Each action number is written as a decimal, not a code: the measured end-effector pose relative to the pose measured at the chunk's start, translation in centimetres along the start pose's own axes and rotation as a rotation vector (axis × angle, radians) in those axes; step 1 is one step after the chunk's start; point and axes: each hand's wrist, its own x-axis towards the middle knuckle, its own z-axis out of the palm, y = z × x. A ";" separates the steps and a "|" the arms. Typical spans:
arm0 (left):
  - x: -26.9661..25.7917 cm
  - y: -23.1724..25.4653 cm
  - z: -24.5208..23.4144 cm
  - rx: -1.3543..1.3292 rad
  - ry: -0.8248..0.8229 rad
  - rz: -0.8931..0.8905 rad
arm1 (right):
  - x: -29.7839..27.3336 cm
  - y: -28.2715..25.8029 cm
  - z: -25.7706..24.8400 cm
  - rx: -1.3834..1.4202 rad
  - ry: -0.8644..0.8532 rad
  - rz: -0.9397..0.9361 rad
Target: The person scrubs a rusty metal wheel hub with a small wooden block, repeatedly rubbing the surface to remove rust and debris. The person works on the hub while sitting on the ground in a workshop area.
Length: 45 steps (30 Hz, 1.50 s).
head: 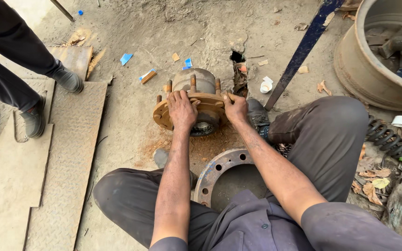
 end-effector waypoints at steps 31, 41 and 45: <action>-1.1 0.3 0.0 -0.020 0.182 0.018 | -3.2 -2.7 -0.6 0.621 -0.145 0.500; -1.1 0.3 0.0 0.002 0.146 0.016 | -1.4 1.9 -0.6 0.813 -0.138 0.815; -0.6 0.3 0.3 0.010 0.081 -0.003 | -1.2 0.8 -0.1 0.969 -0.202 0.804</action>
